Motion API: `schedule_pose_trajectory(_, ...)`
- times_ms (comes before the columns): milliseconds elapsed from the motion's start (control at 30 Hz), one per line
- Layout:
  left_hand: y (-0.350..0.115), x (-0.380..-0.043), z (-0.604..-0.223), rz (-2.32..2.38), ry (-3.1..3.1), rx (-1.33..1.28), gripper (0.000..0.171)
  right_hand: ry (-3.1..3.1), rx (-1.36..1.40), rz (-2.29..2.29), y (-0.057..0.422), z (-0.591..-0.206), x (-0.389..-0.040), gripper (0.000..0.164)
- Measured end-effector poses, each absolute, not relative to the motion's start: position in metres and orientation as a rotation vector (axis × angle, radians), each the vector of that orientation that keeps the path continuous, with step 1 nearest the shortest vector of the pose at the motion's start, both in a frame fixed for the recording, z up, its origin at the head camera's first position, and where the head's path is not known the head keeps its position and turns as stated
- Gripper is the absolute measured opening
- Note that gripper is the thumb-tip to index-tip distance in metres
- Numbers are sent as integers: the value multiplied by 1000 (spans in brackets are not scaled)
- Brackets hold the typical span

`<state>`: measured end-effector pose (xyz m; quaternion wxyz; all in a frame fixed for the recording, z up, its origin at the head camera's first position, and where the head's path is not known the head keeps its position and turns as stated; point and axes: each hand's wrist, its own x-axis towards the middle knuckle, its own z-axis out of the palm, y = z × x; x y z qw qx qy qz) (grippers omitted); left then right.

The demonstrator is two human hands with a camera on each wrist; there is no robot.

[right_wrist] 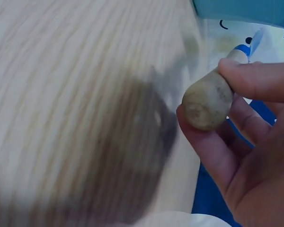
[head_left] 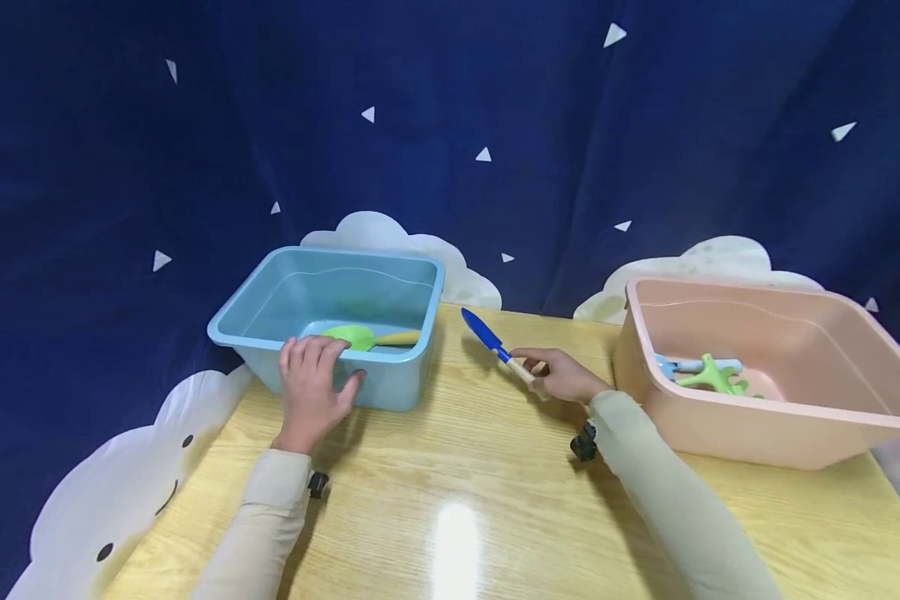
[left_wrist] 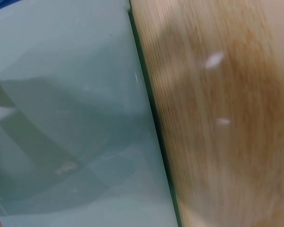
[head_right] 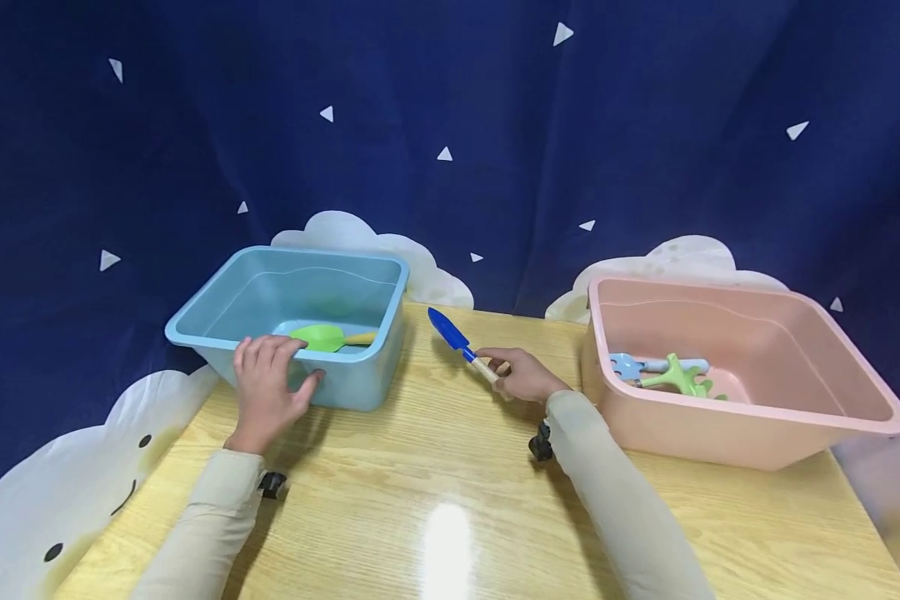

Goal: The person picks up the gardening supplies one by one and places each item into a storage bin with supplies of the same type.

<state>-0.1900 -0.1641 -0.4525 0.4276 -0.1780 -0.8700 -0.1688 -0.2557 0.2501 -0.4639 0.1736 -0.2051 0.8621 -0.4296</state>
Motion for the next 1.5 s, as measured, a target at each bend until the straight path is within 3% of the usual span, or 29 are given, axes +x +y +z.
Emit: schedule_pose_trajectory(1500,-162,-190,-452,-430,-2140,-437,49,2473,-641,-1384,218,-352,-260,60)
